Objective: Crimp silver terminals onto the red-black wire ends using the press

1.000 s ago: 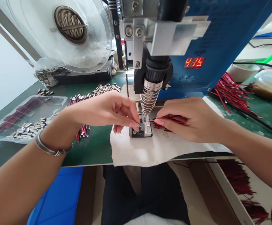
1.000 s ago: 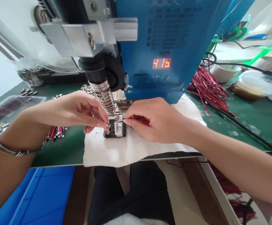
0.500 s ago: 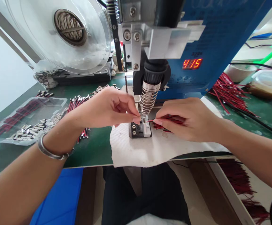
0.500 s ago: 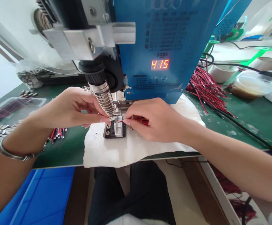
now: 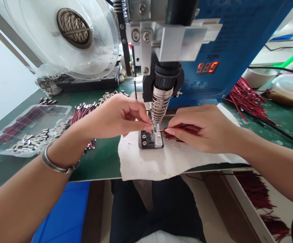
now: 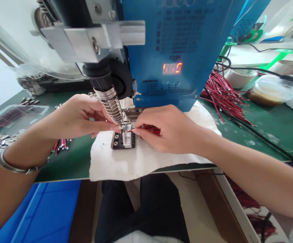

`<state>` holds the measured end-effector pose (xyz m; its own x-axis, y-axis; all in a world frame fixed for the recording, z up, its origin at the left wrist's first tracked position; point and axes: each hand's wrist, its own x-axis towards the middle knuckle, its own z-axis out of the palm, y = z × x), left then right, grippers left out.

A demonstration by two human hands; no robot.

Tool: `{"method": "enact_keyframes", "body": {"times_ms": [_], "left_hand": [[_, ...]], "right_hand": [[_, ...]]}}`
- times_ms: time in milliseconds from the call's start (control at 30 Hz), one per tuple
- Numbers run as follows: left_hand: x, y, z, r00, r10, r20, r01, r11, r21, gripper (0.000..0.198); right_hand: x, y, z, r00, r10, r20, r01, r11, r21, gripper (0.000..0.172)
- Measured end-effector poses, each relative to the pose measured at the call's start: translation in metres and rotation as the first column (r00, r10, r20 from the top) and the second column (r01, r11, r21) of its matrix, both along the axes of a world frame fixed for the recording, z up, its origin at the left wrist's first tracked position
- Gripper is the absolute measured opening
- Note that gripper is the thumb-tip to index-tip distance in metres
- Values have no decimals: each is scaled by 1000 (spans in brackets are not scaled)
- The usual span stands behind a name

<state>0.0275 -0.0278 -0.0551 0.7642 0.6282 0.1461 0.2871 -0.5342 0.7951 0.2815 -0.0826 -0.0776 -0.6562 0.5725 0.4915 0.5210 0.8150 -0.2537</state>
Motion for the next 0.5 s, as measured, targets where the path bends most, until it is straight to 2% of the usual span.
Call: {"method": "enact_keyframes", "body": {"times_ms": [267, 500], "left_hand": [[0, 0, -2, 1000, 3, 8, -2, 1000, -18, 4], [0, 1, -3, 999, 11, -38, -9, 999, 47, 7]], "right_hand": [[-1, -1, -1, 1000, 2, -3, -2, 1000, 7, 16], [0, -1, 0, 1000, -7, 2, 7, 1000, 0, 16]]}}
